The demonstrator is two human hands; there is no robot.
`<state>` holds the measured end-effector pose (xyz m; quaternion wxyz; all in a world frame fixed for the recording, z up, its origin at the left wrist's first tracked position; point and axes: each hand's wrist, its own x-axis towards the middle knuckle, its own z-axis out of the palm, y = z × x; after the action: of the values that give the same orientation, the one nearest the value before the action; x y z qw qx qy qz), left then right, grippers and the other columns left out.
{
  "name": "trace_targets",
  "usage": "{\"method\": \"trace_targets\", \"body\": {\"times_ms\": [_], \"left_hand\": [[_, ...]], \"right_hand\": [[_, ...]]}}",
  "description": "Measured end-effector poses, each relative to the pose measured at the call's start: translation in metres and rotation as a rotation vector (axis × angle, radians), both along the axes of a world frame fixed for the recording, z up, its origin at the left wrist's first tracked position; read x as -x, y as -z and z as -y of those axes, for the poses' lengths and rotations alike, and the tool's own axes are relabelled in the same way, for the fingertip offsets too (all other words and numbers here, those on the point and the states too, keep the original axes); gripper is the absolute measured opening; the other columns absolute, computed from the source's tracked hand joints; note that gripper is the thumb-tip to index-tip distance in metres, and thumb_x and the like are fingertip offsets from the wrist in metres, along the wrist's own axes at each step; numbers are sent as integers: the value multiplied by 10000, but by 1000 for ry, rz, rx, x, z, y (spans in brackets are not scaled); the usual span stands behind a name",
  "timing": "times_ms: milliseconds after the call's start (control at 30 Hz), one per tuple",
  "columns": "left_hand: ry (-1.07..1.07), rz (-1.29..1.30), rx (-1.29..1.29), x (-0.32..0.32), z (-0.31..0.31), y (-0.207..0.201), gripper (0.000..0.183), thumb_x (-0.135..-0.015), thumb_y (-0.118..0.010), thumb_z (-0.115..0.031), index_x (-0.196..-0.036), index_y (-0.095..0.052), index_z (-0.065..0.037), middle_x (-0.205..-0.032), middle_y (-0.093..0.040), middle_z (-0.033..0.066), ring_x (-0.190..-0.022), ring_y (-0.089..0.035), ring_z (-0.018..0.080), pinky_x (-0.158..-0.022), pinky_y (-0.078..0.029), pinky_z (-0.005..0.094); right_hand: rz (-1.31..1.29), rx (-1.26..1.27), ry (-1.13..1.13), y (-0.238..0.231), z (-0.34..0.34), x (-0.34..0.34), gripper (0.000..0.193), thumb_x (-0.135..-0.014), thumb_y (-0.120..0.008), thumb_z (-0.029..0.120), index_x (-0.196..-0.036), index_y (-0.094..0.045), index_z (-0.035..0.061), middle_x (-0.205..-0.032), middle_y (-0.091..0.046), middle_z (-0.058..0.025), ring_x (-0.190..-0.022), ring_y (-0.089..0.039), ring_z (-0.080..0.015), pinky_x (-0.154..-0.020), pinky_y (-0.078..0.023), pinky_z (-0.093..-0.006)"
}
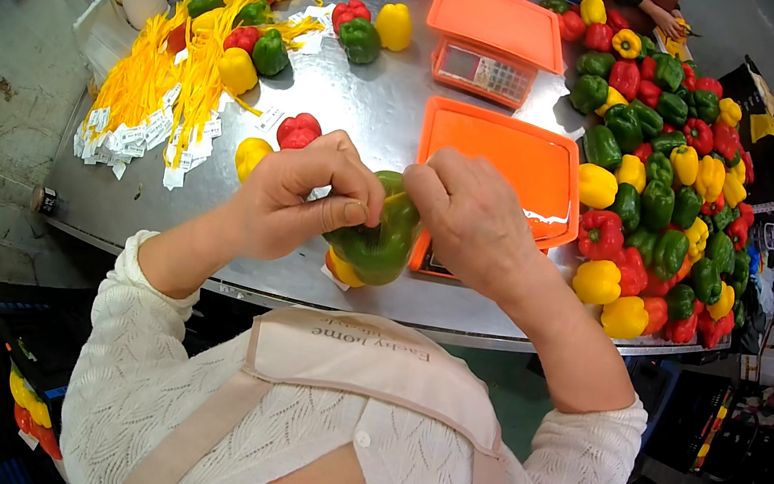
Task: The person assembles colorful bell pepper skewers by hand, inserting green, yellow, and red peppers onto sticks. They weigh the peppers on a digital scale, arrange them on a metal table, and place the finished skewers into a black crate. The process involves repeated pick-and-place actions and organizing the peppers by color.
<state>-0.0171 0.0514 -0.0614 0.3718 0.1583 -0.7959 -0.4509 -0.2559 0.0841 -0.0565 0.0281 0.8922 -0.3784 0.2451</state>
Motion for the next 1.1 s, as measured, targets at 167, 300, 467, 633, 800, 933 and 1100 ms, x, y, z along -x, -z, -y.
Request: {"method": "trace_targets", "body": {"times_ms": [167, 300, 467, 633, 800, 933, 1100], "left_hand": [[8, 72, 45, -10, -6, 4, 29, -905, -688, -36, -884, -668, -41, -908, -701, 24, -845, -531, 141, -794, -430, 291], [44, 55, 18, 1, -7, 4, 31, -900, -705, -60, -894, -683, -39, -909, -701, 15, -854, -541, 145, -804, -439, 294], [-37, 15, 18, -2, -7, 14, 42, -909, -708, -68, -917, -683, -36, -918, -695, 10, -861, -546, 131, -799, -448, 287], [-162, 113, -179, 2, -11, 6, 59, -902, -709, -50, -946, -675, -29, -907, -634, 10, -829, -538, 102, -758, -460, 253], [-135, 167, -172, 11, -9, -7, 121, -864, -739, -26, -968, -679, -29, -907, -612, 11, -821, -544, 101, -750, -469, 250], [-191, 188, 149, 18, -7, -8, 111, -847, -733, -78, -947, -690, -57, -901, -636, 75, -889, -589, 181, -755, -501, 309], [-183, 117, -67, 17, -3, 4, 160, -834, -722, 5, -987, -693, -31, -920, -642, 44, -861, -600, 122, -769, -503, 270]], "right_hand": [[9, 33, -7, 10, 3, 11, 163, -777, -609, 28, -921, -537, 52, -832, -508, -113, -724, -548, -306, -628, -450, -408], [-53, -102, 39, -11, 1, 8, 145, -796, -613, -7, -917, -548, 43, -828, -516, -118, -766, -572, -318, -643, -468, -415], [341, -442, -3, -23, -11, 13, 138, -867, -600, -59, -978, -566, 17, -883, -581, -132, -811, -598, -332, -685, -489, -396], [356, -504, -117, -32, -16, 12, 118, -898, -607, -17, -1006, -571, 12, -896, -603, -142, -806, -609, -330, -687, -494, -379], [344, -468, -85, -33, -28, 1, 114, -897, -618, 11, -1001, -574, 27, -860, -605, -127, -761, -619, -324, -652, -494, -378], [233, -368, -18, -44, -28, -12, 108, -902, -610, 16, -1004, -580, 36, -857, -613, -116, -753, -625, -315, -648, -499, -377], [693, -731, -23, -40, -9, -4, 189, -911, -642, 44, -1097, -614, 32, -942, -642, -68, -792, -635, -195, -680, -513, -324]]}}
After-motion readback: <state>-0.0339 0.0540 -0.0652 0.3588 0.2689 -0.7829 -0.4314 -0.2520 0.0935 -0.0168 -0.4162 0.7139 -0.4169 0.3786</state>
